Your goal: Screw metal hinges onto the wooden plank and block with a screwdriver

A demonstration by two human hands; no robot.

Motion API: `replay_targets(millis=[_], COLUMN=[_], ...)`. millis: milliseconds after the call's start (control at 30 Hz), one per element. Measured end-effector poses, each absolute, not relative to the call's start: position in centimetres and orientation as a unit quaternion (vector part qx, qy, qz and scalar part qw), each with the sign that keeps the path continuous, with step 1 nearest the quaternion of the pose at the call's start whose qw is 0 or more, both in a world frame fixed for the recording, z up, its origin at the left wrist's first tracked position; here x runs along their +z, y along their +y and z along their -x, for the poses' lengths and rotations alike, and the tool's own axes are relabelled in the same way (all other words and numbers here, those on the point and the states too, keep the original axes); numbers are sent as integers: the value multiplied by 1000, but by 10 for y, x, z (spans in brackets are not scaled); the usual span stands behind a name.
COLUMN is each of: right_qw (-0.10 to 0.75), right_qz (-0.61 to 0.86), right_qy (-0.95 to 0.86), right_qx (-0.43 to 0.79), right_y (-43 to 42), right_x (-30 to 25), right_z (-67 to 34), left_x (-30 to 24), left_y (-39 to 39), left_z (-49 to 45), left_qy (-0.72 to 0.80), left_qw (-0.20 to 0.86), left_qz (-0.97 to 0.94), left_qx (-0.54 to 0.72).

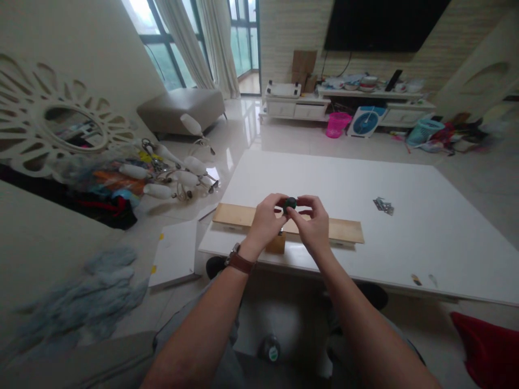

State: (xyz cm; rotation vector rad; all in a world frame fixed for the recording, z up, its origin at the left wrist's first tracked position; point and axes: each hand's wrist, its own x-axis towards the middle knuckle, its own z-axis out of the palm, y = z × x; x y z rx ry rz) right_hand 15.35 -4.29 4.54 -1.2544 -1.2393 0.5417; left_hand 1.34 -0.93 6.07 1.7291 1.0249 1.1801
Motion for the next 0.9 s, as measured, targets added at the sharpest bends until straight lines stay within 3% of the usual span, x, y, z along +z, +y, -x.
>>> replay_targets(millis=[200, 600, 900], right_qw=[600, 607, 608], right_qz=[540, 553, 557], right_qy=[-538, -525, -515], right_qx=[242, 222, 235], right_y=[-45, -45, -44], right_x=[50, 49, 51], right_z=[-155, -153, -151], left_x=[63, 54, 56], left_y=[-7, -6, -4], left_z=[-14, -17, -13], left_qy=[365, 384, 419], left_qw=[455, 480, 375], left_qz=[-670, -639, -704], left_qx=[459, 462, 433])
